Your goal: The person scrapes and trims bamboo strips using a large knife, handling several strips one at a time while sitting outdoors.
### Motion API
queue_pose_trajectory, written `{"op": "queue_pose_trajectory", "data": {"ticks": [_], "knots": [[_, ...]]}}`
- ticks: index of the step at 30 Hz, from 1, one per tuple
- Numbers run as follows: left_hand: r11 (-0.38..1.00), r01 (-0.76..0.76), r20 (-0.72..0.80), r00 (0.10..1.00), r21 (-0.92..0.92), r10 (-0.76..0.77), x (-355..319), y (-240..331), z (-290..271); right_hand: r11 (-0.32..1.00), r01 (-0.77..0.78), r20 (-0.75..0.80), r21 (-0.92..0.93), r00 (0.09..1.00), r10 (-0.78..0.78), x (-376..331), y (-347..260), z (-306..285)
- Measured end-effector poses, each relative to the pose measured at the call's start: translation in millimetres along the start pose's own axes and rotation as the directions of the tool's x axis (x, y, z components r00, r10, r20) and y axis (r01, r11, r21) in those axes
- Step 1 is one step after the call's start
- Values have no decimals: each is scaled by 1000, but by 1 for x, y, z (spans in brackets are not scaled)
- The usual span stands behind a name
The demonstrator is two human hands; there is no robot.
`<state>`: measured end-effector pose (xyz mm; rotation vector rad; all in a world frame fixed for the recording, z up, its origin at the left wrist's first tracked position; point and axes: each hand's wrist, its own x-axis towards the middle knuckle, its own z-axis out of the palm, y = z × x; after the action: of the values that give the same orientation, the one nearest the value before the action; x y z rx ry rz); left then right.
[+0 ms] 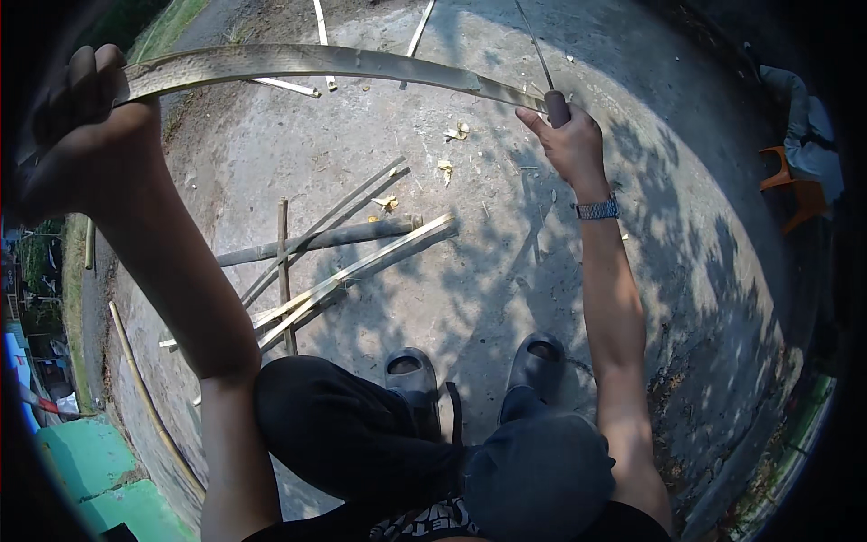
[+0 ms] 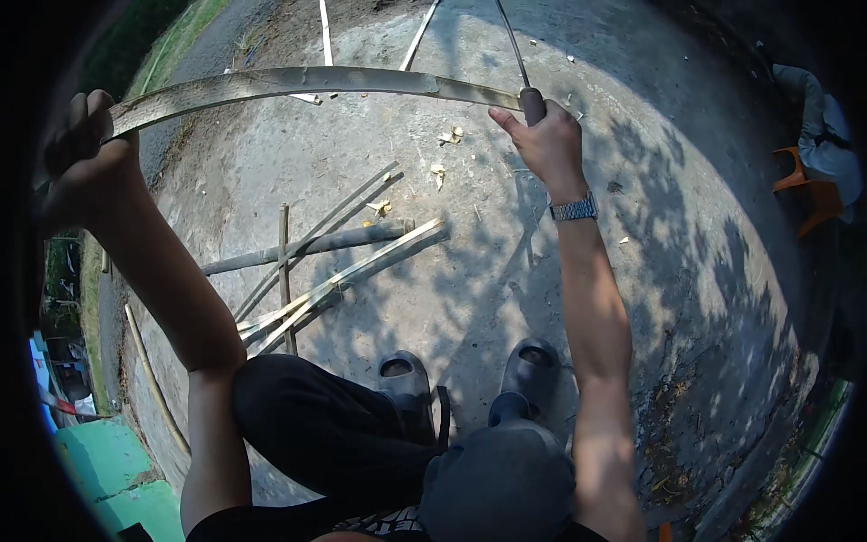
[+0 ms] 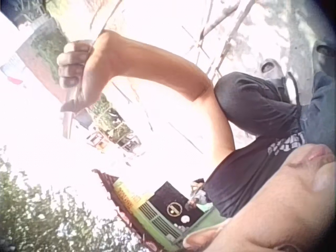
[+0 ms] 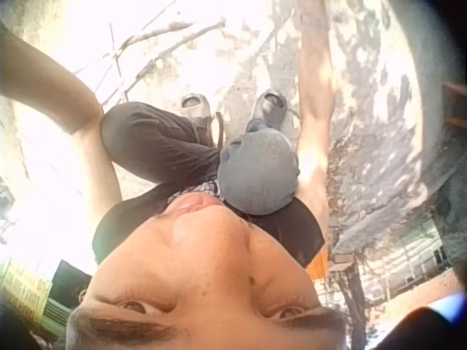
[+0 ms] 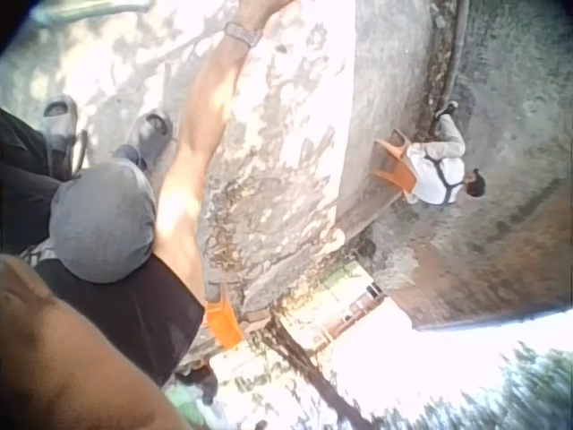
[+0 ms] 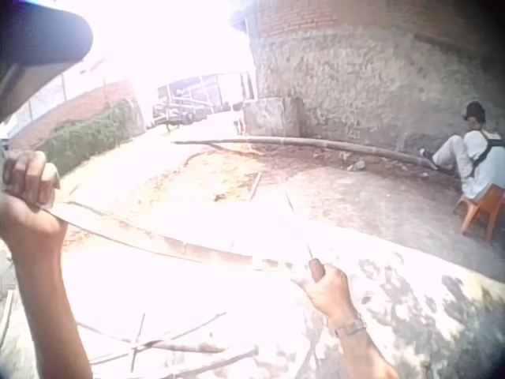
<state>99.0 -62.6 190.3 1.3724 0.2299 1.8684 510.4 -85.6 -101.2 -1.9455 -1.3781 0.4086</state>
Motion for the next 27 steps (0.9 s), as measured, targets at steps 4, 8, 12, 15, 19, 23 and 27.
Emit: {"op": "queue_pose_trajectory", "data": {"ticks": [4,8,12,15,19,23,27], "knots": [[971,-131,-289,939,201,186,-46,-55,76,740,-316,229,594,948,220,-87,-17,-19],[933,-304,-275,896,190,348,-55,-62,134,654,-233,199,720,972,127,-145,-37,-34],[893,-423,-54,899,155,435,-22,-75,152,651,-269,249,710,960,125,-174,-65,-49],[842,-444,-109,862,307,495,-23,-87,208,701,-197,200,685,977,79,-179,-60,-68],[675,-533,-83,751,510,656,-1,-102,222,467,230,-244,854,969,-31,-184,-116,-120],[796,-443,-131,836,412,533,-5,-92,251,608,359,-425,708,904,-38,-176,-83,-78],[846,-397,-171,862,356,477,-32,-112,256,797,-260,92,545,963,252,-159,-27,-44]]}}
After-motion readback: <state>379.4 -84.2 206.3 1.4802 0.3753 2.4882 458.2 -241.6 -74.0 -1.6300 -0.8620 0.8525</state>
